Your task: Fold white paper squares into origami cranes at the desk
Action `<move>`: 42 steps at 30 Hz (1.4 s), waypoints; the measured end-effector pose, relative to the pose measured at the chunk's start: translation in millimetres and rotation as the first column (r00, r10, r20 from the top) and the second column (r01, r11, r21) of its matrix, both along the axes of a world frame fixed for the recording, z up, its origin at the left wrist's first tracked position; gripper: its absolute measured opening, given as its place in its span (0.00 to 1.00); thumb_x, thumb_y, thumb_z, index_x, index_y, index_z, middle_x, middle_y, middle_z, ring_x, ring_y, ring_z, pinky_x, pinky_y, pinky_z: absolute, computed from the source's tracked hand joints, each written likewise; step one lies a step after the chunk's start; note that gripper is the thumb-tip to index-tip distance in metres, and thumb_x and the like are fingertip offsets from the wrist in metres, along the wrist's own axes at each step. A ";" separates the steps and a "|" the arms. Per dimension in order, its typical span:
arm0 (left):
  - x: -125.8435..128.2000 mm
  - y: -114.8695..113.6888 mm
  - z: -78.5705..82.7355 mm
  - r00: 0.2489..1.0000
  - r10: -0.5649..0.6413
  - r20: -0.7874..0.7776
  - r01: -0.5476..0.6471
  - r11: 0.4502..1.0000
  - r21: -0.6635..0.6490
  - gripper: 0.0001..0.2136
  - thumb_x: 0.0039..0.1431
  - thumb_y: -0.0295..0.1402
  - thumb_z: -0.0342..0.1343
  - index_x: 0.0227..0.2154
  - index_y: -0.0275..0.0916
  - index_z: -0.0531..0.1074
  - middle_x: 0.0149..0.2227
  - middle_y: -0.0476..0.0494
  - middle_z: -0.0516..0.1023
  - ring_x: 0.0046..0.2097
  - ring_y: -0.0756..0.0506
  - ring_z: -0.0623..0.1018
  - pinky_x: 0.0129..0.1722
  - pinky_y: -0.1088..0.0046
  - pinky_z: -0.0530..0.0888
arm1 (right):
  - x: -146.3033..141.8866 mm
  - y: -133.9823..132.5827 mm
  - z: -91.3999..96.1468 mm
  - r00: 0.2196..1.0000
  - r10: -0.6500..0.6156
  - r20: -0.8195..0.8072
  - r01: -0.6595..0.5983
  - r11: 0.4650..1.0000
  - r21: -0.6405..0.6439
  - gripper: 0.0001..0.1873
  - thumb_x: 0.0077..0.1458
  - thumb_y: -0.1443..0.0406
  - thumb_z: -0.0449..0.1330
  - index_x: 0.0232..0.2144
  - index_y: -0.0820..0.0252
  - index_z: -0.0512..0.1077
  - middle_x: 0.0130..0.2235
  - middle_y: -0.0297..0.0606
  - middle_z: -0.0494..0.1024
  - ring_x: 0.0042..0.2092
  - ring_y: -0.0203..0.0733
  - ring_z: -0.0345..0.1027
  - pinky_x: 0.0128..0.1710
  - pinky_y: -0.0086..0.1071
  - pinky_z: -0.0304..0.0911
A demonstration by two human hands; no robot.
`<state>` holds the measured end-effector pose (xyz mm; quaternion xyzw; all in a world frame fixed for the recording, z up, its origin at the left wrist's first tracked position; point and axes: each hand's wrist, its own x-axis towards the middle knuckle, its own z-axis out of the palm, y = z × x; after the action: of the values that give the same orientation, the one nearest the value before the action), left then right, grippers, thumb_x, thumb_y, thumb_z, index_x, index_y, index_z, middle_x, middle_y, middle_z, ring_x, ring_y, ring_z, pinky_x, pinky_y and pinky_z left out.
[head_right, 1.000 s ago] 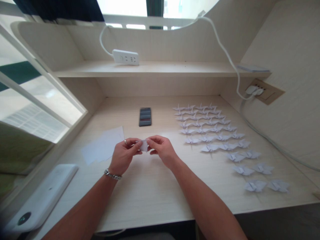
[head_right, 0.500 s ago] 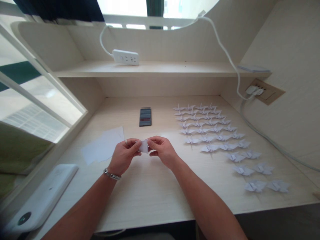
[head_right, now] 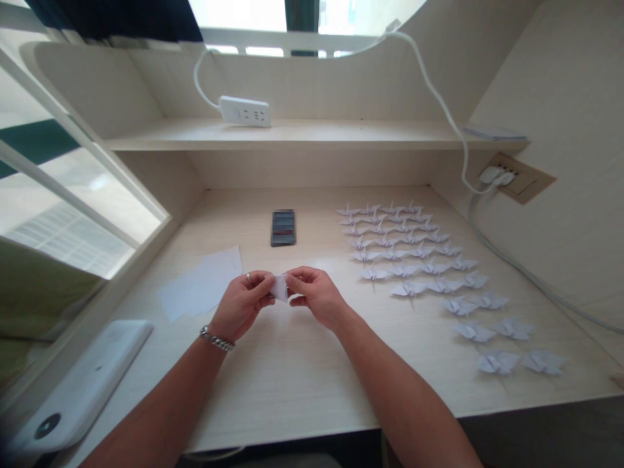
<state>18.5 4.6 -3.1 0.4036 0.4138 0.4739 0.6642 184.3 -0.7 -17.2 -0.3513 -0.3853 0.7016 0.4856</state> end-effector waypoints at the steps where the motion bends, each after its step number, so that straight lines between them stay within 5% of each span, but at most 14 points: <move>1: -0.1 0.0 0.2 1.000 -0.005 0.004 0.005 1.000 -0.003 0.13 0.42 0.37 0.69 0.26 0.34 0.75 0.25 0.48 0.76 0.26 0.52 0.73 0.26 0.78 0.72 | 0.0 -0.1 0.3 1.000 0.002 -0.003 -0.002 1.000 -0.003 0.14 0.43 0.55 0.69 0.30 0.58 0.76 0.28 0.33 0.74 0.30 0.34 0.68 0.27 0.27 0.64; 21: -2.9 0.7 -0.6 0.996 -0.070 0.052 0.072 0.997 -0.036 0.12 0.43 0.37 0.69 0.25 0.34 0.75 0.24 0.49 0.74 0.26 0.53 0.72 0.26 0.79 0.71 | 1.3 -3.4 9.8 0.995 0.079 -0.062 -0.082 0.996 -0.046 0.12 0.46 0.58 0.68 0.30 0.58 0.75 0.27 0.33 0.73 0.30 0.34 0.68 0.27 0.27 0.63; 28: -2.2 2.0 -2.1 0.988 0.024 -0.152 -0.014 0.998 0.065 0.13 0.46 0.39 0.66 0.31 0.34 0.76 0.26 0.47 0.76 0.27 0.52 0.73 0.25 0.79 0.71 | -4.0 -3.2 7.2 0.957 -0.169 0.237 0.127 0.975 0.183 0.09 0.49 0.62 0.62 0.34 0.59 0.75 0.29 0.34 0.76 0.29 0.37 0.70 0.27 0.30 0.66; 36: -1.3 4.3 -6.3 0.947 0.118 -0.299 -0.061 0.979 0.193 0.18 0.47 0.39 0.65 0.38 0.35 0.69 0.27 0.47 0.77 0.26 0.51 0.74 0.21 0.78 0.70 | -6.8 -4.2 -2.1 0.856 -0.264 0.444 0.088 0.922 0.378 0.10 0.48 0.67 0.60 0.36 0.58 0.75 0.35 0.38 0.79 0.34 0.40 0.72 0.32 0.33 0.68; 42: 2.2 0.3 -7.5 0.951 0.082 -0.299 0.021 0.946 0.324 0.17 0.44 0.34 0.68 0.33 0.36 0.66 0.42 0.43 0.75 0.40 0.47 0.78 0.36 0.71 0.78 | -9.8 -6.8 1.8 0.755 -0.430 0.495 0.201 0.870 0.450 0.07 0.50 0.63 0.61 0.31 0.60 0.74 0.30 0.38 0.78 0.31 0.39 0.71 0.30 0.31 0.67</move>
<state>20.7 4.9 -10.5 0.5696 0.4354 0.4767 0.5087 174.6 -7.4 -15.4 -0.5114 -0.5732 0.3808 0.5147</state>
